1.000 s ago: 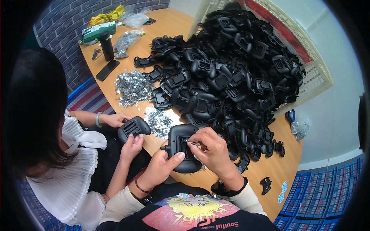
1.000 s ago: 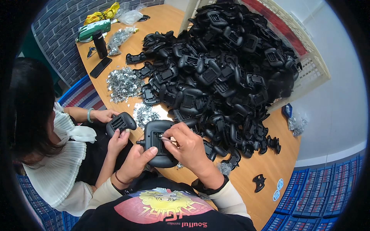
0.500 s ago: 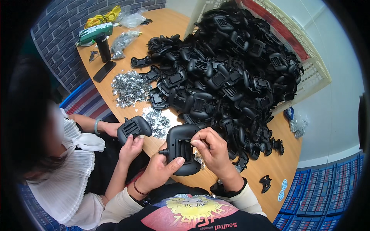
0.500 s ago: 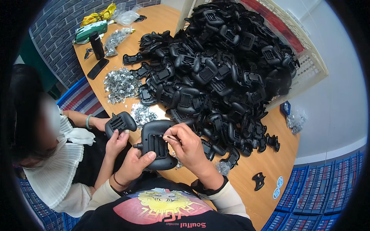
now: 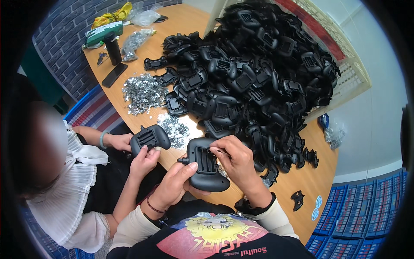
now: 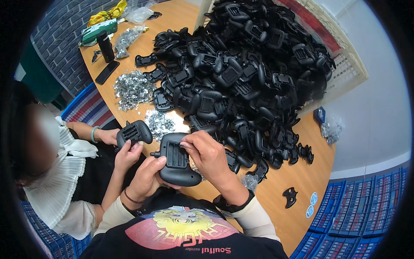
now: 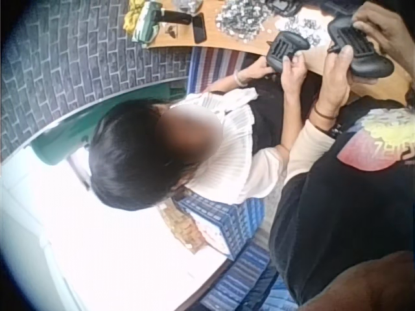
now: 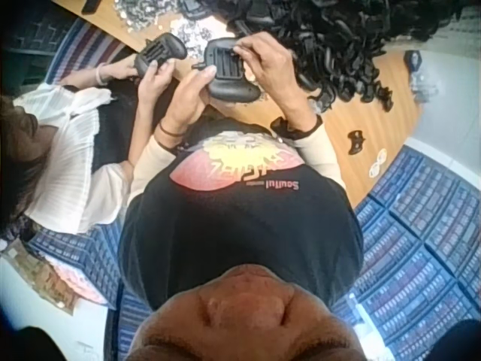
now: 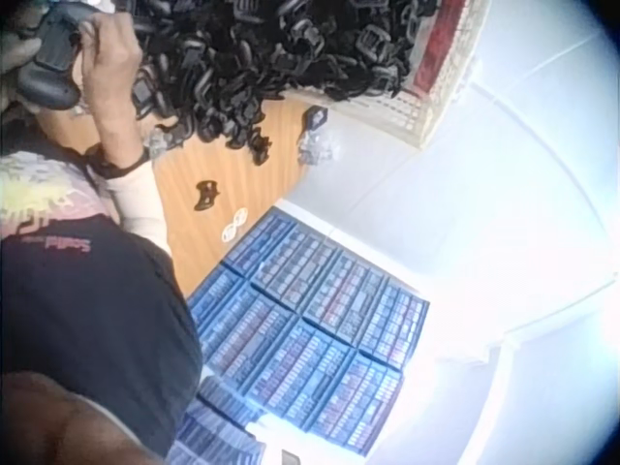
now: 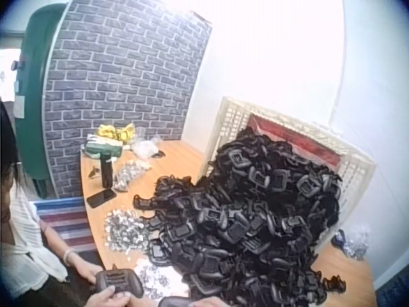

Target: The person sits at a table and assembles black plastic components by hand. They pick up a plastic housing, insert small metal pins into slots, and place a cover piece on top. The person repeats this process with multiple units, handling the parts and pins directly without tools.

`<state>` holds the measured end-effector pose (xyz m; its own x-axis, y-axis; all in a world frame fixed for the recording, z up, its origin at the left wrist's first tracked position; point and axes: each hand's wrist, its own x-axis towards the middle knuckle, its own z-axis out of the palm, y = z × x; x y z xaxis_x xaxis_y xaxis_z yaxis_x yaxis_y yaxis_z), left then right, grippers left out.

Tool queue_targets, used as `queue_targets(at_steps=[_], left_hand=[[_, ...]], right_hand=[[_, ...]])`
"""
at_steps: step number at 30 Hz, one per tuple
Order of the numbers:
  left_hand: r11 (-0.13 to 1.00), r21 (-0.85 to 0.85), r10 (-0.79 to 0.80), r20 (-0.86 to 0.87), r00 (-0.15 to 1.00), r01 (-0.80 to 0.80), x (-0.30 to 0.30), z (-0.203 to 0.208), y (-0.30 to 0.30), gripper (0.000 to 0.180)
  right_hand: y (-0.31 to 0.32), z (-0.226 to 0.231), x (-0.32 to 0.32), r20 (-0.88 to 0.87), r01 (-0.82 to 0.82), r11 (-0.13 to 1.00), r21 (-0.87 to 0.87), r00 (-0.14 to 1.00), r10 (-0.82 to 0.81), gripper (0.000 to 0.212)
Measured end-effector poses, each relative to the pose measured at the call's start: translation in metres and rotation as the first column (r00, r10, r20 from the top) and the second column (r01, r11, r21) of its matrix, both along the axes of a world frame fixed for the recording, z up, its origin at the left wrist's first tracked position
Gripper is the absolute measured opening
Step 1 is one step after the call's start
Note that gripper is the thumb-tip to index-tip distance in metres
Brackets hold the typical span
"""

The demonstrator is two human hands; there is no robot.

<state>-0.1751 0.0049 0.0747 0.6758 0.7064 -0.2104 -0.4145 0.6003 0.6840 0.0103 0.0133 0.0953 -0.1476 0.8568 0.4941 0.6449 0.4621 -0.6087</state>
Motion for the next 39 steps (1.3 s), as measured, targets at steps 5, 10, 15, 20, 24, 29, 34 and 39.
queue_targets(at_steps=[5,10,15,20,24,29,34,39], left_hand=[[1.000,0.010,0.012,-0.035,0.999,-0.012,0.000,0.002,-0.001,0.039],[0.999,0.031,0.018,-0.076,0.997,-0.016,0.001,0.004,-0.004,0.038],[0.999,0.034,0.020,-0.068,0.997,-0.018,0.001,0.005,-0.006,0.036],[0.983,0.175,0.076,-0.115,0.990,-0.055,0.002,0.010,-0.008,0.037],[0.965,0.251,0.109,-0.142,0.984,-0.071,0.003,0.012,-0.010,0.037],[0.995,0.068,0.079,-0.102,0.992,-0.072,0.004,0.024,-0.008,0.038],[1.000,0.021,-0.005,-0.018,1.000,0.005,0.005,0.012,-0.005,0.037],[1.000,0.021,-0.018,0.035,0.999,0.017,0.005,0.007,-0.004,0.035]], right_hand=[[-0.002,0.003,0.003,0.067,-0.056,0.997,0.048,0.996,0.052,0.012],[-0.006,0.009,0.007,0.142,-0.087,0.996,0.024,0.986,0.082,0.016],[-0.010,0.011,0.008,0.080,-0.065,0.996,-0.058,0.994,0.069,0.017],[-0.007,0.014,0.012,-0.086,-0.092,0.964,-0.250,0.994,0.072,0.017],[-0.007,0.010,0.011,-0.187,-0.089,0.958,-0.274,0.982,0.038,0.017],[-0.010,0.013,0.010,-0.171,-0.063,0.970,-0.236,0.985,0.023,0.016],[-0.007,0.008,0.014,-0.161,-0.099,0.988,-0.122,0.984,0.079,0.017],[-0.007,0.007,0.013,-0.178,-0.089,0.991,-0.104,0.982,0.069,0.019]])
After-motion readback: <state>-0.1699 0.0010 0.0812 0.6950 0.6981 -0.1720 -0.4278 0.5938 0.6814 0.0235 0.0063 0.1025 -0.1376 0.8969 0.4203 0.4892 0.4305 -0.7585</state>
